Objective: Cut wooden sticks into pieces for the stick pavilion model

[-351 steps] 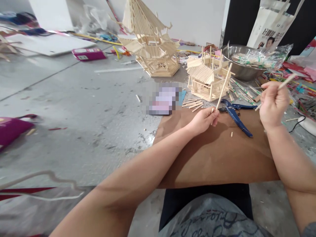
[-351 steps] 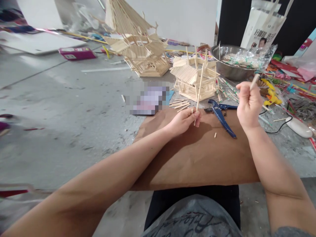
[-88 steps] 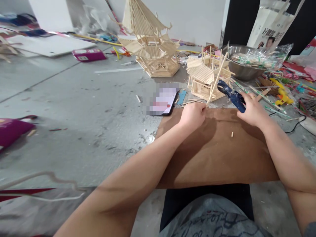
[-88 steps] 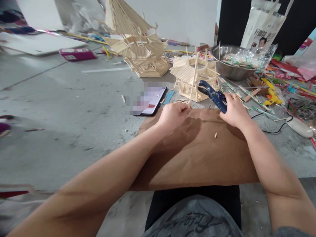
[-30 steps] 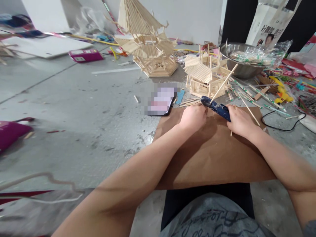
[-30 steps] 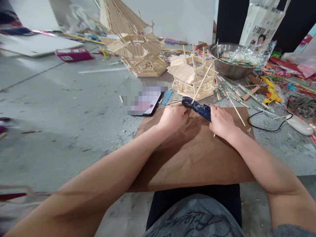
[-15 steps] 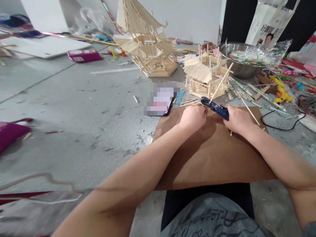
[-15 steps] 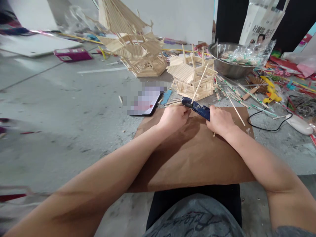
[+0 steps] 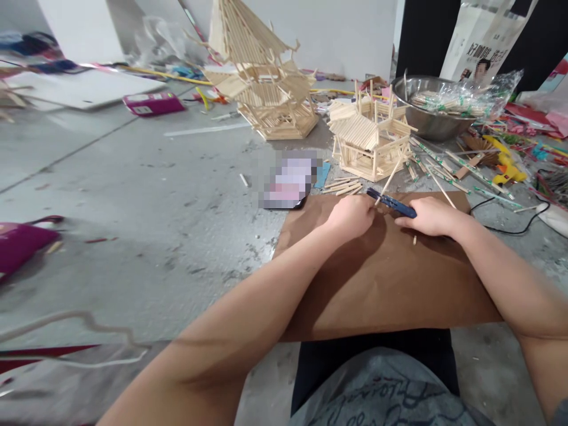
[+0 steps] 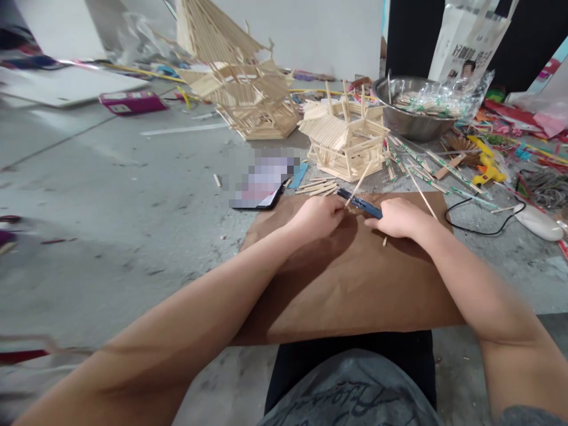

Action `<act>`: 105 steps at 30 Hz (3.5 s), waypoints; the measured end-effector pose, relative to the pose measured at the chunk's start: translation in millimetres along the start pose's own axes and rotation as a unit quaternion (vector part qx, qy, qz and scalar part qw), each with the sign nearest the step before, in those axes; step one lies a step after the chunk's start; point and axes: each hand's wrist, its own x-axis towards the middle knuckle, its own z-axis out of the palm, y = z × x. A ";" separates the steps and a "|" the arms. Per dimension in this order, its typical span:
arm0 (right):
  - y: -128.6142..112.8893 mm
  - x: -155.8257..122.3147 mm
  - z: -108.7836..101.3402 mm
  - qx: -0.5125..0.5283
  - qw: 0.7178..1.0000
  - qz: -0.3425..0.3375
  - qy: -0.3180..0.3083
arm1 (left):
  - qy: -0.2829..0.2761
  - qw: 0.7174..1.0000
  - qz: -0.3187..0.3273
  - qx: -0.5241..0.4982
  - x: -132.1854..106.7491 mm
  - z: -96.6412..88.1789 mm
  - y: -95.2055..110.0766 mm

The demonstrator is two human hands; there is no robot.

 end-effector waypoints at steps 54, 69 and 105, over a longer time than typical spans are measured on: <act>15.1 0.4 6.7 0.365 0.914 0.057 -0.167 | 0.007 0.998 0.005 -0.070 4.2 2.4 -14.1; 46.5 7.5 -7.9 -0.024 0.992 0.054 0.114 | 0.065 0.987 -0.111 0.099 10.8 -7.4 -29.2; 51.7 19.9 31.9 -0.130 0.961 0.091 0.227 | 0.068 0.987 0.061 0.135 9.3 11.4 -1.4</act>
